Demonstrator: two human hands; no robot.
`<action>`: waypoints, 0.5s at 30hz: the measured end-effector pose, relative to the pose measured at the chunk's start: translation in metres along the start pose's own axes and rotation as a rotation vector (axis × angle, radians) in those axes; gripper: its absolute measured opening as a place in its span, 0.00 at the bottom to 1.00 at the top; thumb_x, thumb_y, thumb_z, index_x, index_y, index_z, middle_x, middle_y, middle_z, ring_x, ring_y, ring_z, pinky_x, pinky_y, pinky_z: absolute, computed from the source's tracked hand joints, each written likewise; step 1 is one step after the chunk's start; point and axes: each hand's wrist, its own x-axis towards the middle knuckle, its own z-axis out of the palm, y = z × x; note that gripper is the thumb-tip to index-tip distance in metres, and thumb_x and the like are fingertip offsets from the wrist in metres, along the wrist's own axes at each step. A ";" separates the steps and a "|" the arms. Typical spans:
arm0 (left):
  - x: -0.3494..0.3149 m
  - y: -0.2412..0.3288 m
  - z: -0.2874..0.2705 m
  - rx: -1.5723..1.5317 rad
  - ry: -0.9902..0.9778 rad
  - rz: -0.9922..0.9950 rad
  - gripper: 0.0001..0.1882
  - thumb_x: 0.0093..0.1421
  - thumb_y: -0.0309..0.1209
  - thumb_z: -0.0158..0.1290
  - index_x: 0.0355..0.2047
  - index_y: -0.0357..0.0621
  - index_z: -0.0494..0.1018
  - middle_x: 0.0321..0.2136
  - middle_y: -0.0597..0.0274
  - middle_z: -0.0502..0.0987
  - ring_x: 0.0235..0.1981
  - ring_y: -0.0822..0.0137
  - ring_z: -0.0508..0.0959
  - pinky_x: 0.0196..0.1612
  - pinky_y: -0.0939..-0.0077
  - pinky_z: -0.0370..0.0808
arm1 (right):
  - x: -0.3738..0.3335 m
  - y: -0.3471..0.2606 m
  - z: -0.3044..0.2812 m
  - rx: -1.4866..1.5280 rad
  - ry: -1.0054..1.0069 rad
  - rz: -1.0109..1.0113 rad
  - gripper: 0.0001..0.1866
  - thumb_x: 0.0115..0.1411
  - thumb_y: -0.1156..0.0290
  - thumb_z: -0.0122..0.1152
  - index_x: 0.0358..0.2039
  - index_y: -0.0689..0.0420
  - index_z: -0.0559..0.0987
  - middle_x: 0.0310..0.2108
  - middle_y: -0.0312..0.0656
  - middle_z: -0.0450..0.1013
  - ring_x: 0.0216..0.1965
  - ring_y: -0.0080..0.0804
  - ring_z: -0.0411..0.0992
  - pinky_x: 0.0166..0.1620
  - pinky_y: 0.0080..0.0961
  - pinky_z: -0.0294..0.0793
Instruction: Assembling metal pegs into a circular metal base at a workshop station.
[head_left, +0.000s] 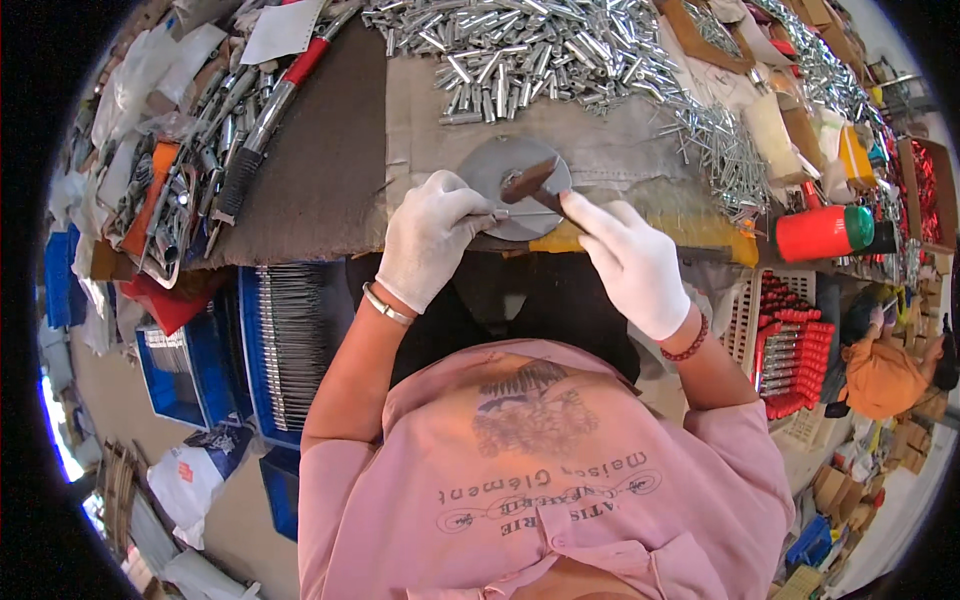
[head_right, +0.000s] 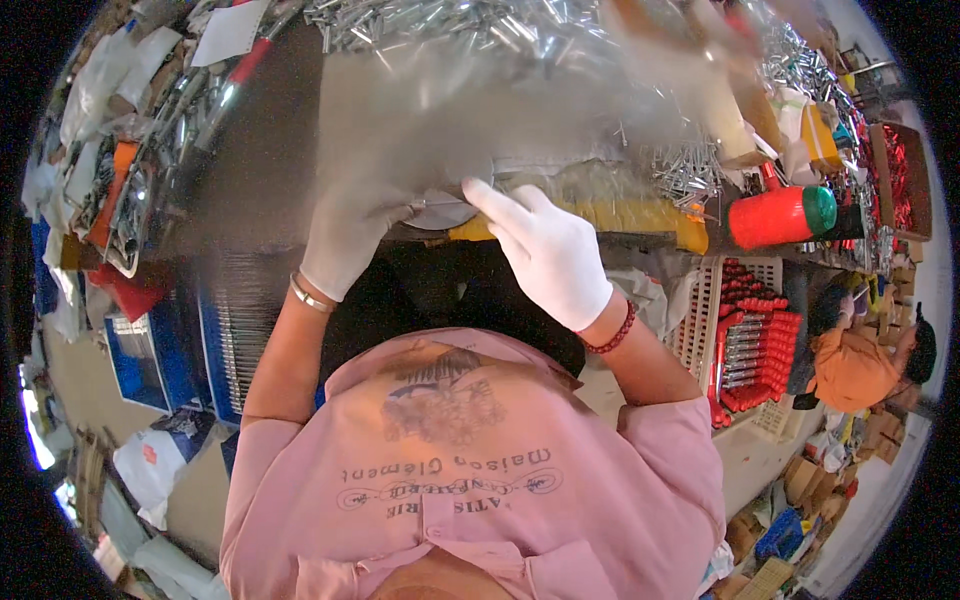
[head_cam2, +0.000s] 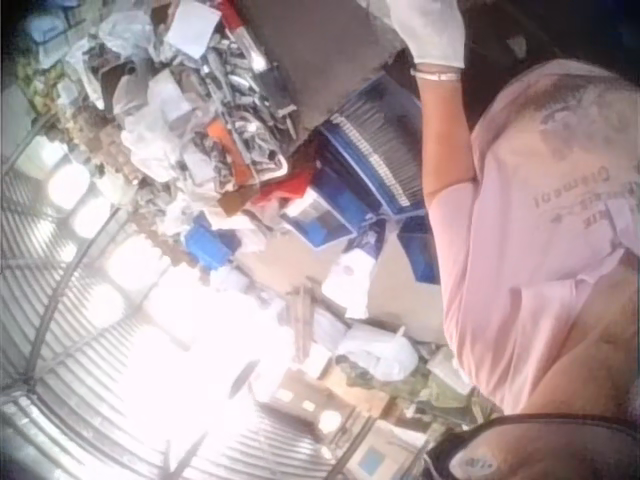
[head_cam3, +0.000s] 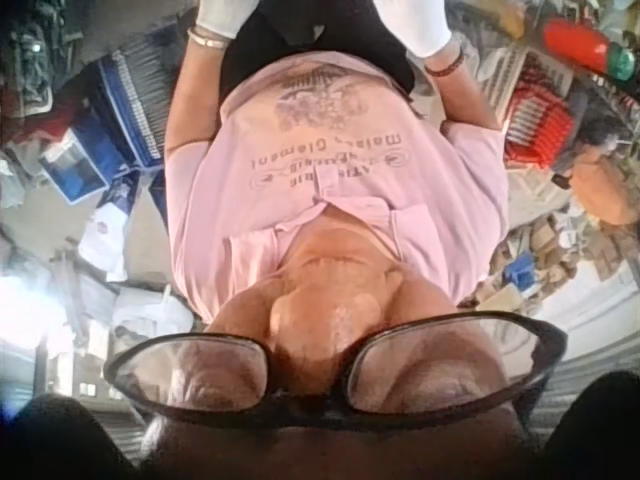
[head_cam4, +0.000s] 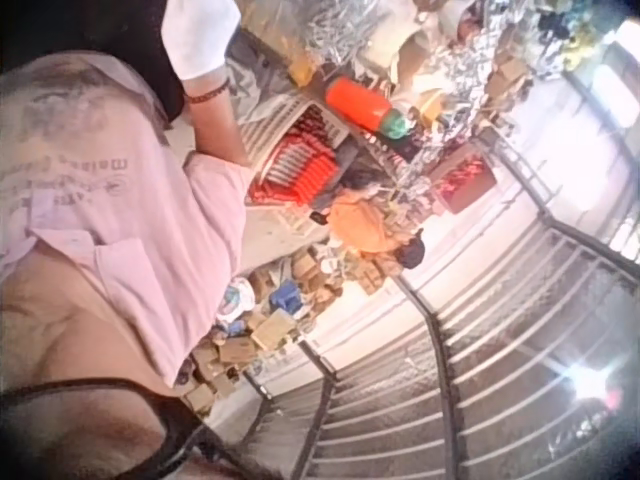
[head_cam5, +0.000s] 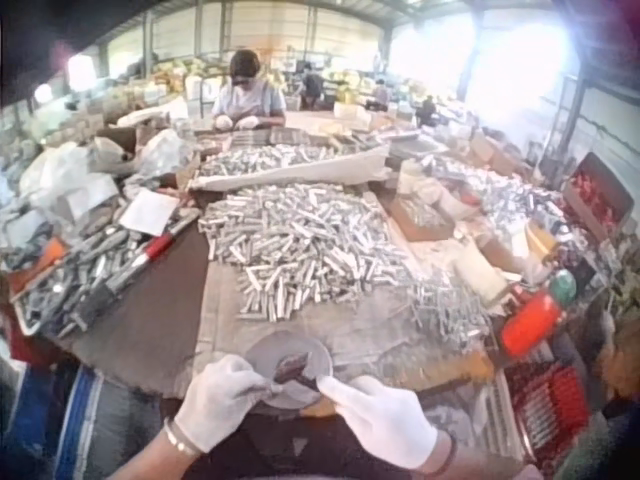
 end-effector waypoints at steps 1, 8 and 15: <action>0.000 -0.002 0.001 -0.016 -0.006 -0.004 0.06 0.53 0.24 0.68 0.32 0.46 0.84 0.31 0.57 0.78 0.35 0.52 0.81 0.38 0.60 0.77 | 0.006 0.000 -0.001 0.146 0.067 0.001 0.25 0.63 0.77 0.63 0.61 0.45 0.79 0.38 0.44 0.76 0.36 0.48 0.79 0.38 0.38 0.79; -0.001 0.004 -0.004 -0.121 -0.033 -0.082 0.06 0.52 0.23 0.69 0.31 0.43 0.83 0.30 0.56 0.79 0.35 0.52 0.81 0.38 0.61 0.77 | 0.006 -0.005 0.003 0.187 0.260 0.014 0.26 0.61 0.81 0.65 0.61 0.54 0.79 0.41 0.48 0.79 0.38 0.48 0.79 0.42 0.34 0.79; -0.004 0.001 -0.003 -0.122 -0.016 -0.093 0.05 0.53 0.24 0.68 0.31 0.43 0.84 0.30 0.56 0.78 0.35 0.52 0.80 0.38 0.61 0.77 | -0.004 -0.001 0.017 -0.087 0.065 -0.053 0.26 0.61 0.78 0.65 0.60 0.44 0.81 0.30 0.42 0.74 0.27 0.43 0.76 0.30 0.37 0.76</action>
